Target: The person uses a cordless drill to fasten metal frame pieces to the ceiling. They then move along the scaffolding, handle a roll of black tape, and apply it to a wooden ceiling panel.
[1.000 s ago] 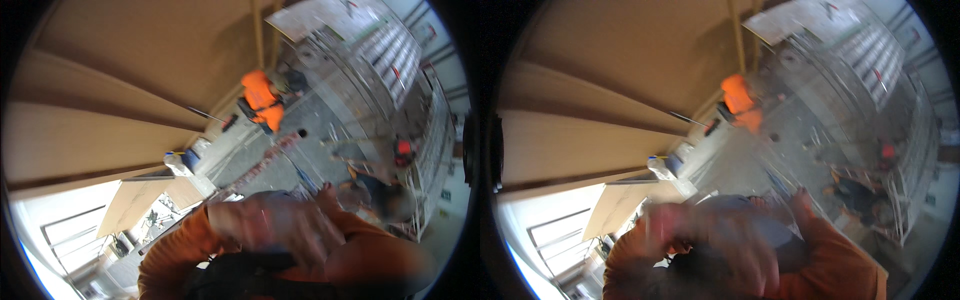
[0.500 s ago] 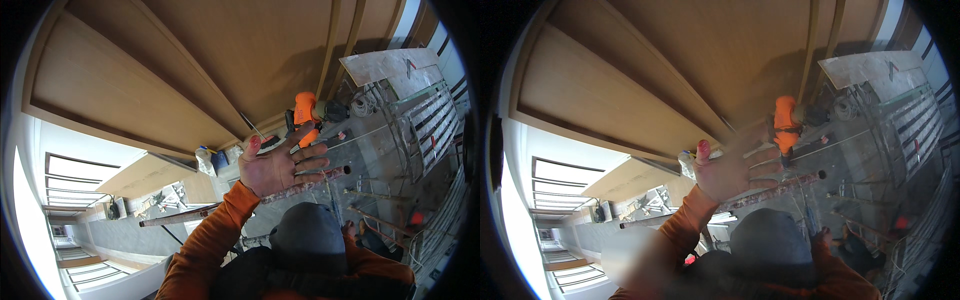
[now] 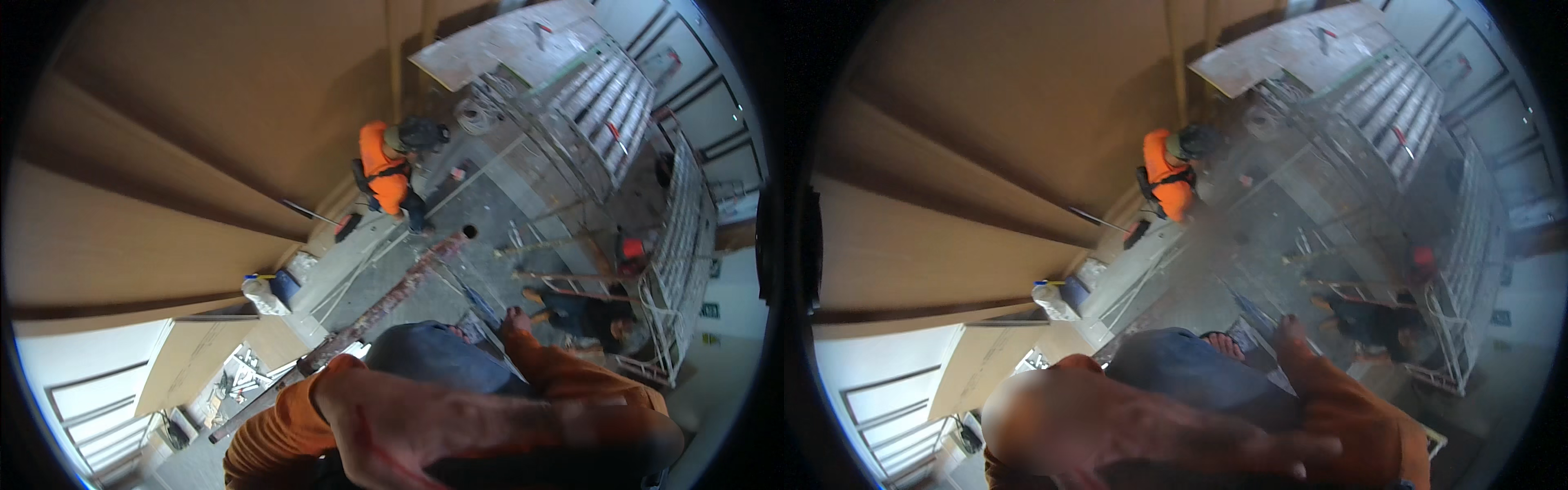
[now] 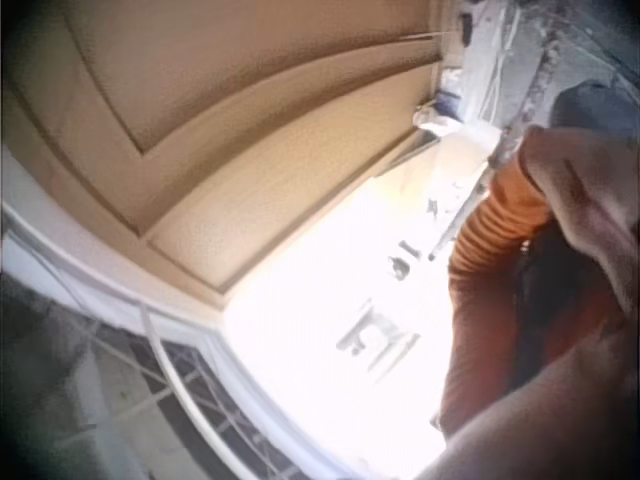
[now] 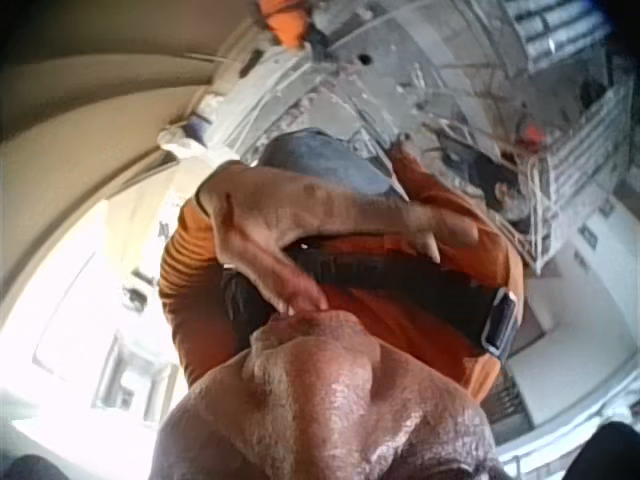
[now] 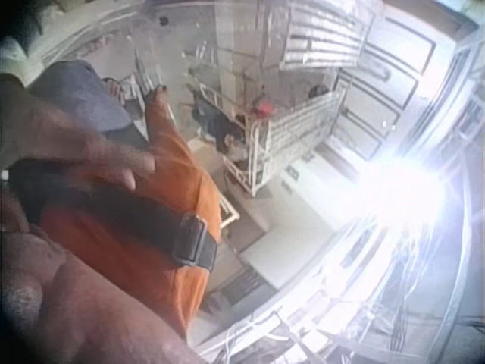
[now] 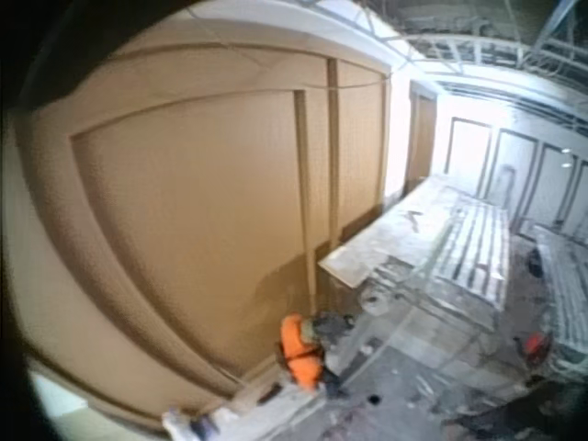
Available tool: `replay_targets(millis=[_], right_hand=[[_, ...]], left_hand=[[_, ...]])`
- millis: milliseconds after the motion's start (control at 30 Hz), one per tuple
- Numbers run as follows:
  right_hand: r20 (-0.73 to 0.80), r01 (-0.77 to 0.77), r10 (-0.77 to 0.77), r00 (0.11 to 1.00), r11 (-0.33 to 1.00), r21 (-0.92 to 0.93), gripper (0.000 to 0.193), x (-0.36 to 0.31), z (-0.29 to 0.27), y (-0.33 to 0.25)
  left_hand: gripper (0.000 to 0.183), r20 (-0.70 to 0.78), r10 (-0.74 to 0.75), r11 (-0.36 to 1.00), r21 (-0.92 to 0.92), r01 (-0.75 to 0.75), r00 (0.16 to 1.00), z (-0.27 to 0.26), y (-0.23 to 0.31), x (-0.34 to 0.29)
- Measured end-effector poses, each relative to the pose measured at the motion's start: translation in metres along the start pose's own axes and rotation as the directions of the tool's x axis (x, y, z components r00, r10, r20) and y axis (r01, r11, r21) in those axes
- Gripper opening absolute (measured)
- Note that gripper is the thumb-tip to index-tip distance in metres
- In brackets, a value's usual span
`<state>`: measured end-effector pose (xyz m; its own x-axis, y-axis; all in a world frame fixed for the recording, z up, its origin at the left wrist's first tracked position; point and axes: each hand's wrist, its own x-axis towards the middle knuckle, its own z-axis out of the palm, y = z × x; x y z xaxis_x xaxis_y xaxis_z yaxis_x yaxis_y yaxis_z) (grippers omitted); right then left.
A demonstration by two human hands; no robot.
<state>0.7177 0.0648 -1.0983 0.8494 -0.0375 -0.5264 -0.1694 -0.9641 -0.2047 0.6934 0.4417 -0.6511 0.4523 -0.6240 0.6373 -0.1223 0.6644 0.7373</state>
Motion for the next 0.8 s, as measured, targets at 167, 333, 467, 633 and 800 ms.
replay_targets(millis=[167, 333, 467, 633, 800], right_hand=[[-0.088, -0.151, 0.176, 0.98, 0.958, 0.243, 0.041, -0.016, -0.006, -0.022], [0.035, -0.177, 0.173, 0.984, 0.958, 0.228, 0.044, -0.012, -0.018, -0.029], [0.06, -0.223, 0.215, 0.975, 0.953, 0.207, 0.043, -0.018, -0.028, -0.035], [0.076, -0.226, 0.217, 0.973, 0.963, 0.147, 0.043, -0.024, -0.04, -0.053], [0.055, -0.115, 0.109, 0.993, 0.985, 0.126, 0.042, -0.029, -0.051, -0.056]], left_hand=[[0.095, -0.004, -0.347, 0.64, -0.732, 0.234, 0.938, 0.026, -0.018, 0.017], [0.106, -0.213, 0.398, 0.867, -0.231, -0.442, 0.892, 0.026, -0.044, 0.033], [0.119, -0.121, 0.272, 0.93, -0.223, -0.293, 0.955, 0.022, -0.05, 0.042], [0.133, 0.073, 0.04, 0.956, -0.294, -0.017, 0.997, 0.009, -0.045, 0.056], [0.13, 0.137, -0.031, 0.932, -0.353, 0.078, 0.99, 0.0, -0.042, 0.077]])
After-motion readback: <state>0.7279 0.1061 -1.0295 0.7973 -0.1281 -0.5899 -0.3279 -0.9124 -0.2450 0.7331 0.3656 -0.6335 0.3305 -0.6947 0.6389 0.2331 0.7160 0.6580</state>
